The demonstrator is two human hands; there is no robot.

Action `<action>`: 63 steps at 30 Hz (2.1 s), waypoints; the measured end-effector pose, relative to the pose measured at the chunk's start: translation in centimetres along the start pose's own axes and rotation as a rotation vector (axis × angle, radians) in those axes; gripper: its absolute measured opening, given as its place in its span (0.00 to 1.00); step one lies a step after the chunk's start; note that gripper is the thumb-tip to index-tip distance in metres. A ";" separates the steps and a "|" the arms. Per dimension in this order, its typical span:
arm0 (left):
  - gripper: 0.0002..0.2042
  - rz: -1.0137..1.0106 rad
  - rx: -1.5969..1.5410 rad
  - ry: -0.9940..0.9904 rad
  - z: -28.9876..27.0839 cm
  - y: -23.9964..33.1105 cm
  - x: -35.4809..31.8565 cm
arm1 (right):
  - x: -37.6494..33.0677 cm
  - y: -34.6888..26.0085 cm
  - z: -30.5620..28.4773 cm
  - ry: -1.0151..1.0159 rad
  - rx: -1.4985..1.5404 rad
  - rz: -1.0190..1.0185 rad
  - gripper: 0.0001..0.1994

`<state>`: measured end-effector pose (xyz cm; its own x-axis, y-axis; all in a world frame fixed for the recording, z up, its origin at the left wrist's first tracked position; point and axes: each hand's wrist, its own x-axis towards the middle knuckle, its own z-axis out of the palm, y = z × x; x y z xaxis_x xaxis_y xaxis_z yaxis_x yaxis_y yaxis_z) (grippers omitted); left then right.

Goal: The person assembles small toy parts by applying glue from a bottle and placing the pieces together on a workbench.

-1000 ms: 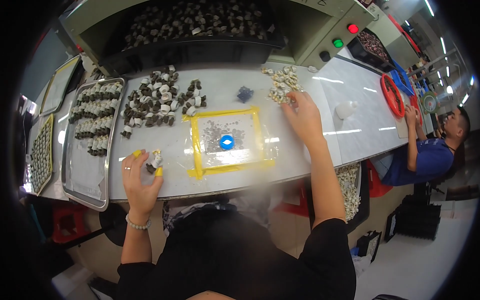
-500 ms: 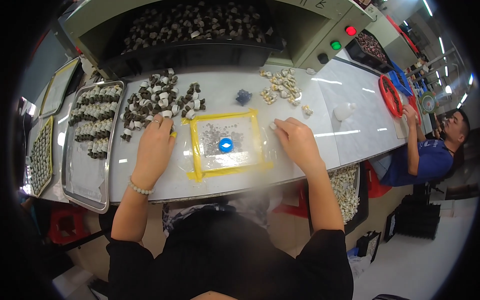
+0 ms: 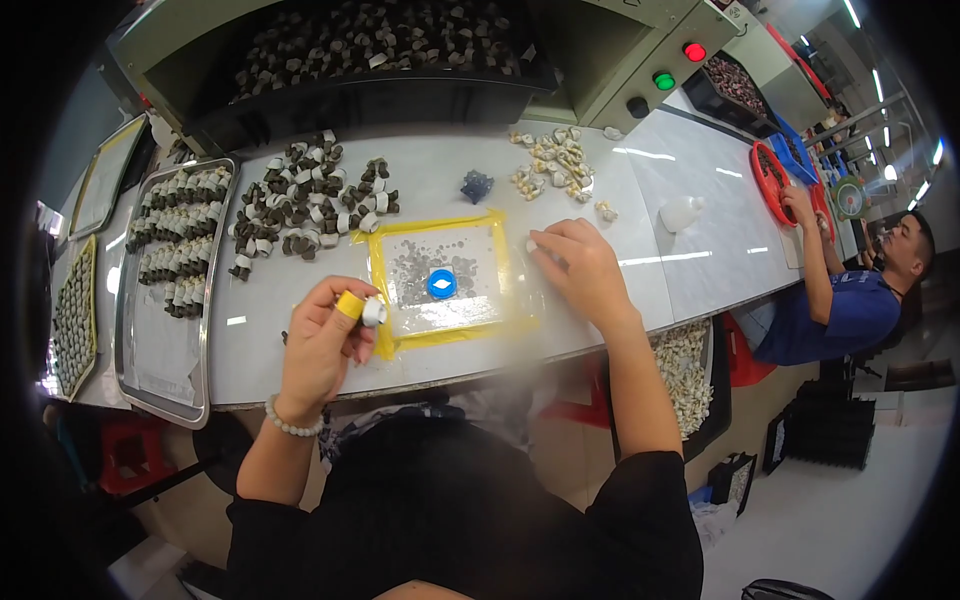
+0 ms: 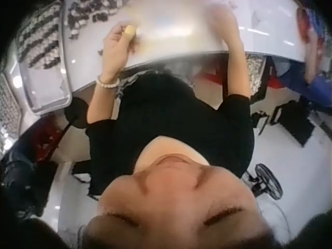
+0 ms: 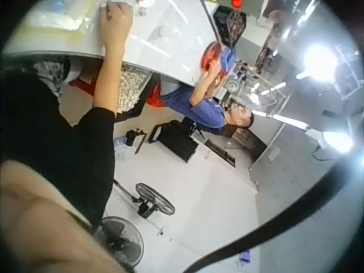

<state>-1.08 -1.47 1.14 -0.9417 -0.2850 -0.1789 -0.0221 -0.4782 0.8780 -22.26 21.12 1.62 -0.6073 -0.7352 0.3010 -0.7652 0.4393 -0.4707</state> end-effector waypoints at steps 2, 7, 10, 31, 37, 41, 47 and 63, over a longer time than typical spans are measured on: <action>0.08 -0.066 -0.113 -0.026 0.8 -1.3 -0.4 | 0.3 -0.6 0.1 0.009 -0.032 -0.074 0.08; 0.10 -0.036 -0.209 0.030 1.5 -3.4 -0.3 | 1.3 -4.0 1.6 -0.022 0.040 -0.272 0.10; 0.11 -0.031 -0.219 0.032 1.3 -3.5 -0.4 | 2.0 -5.9 2.4 -0.095 0.044 -0.335 0.11; 0.11 0.043 -0.290 0.024 1.0 -4.1 -0.4 | 0.4 -8.5 2.8 -0.132 0.615 -0.015 0.12; 0.10 0.066 -0.279 0.026 0.9 -4.4 -0.4 | 0.1 -9.3 3.1 -0.160 0.672 -0.009 0.12; 0.10 0.072 -0.260 0.024 0.8 -4.6 -0.4 | 0.1 -9.5 3.0 -0.224 0.598 -0.026 0.12; 0.09 0.073 -0.245 0.019 1.0 -4.8 -0.5 | 0.1 -9.2 2.7 -0.290 0.645 -0.015 0.12; 0.16 0.767 1.440 0.339 -4.0 -1.4 -5.2 | 0.5 6.3 -2.7 0.310 -0.235 0.320 0.11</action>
<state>5.18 -2.69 -0.92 -0.7730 -0.3232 0.5458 -0.0721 0.8996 0.4306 -27.94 24.87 1.06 -0.8273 -0.3724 0.4207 -0.5357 0.7486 -0.3908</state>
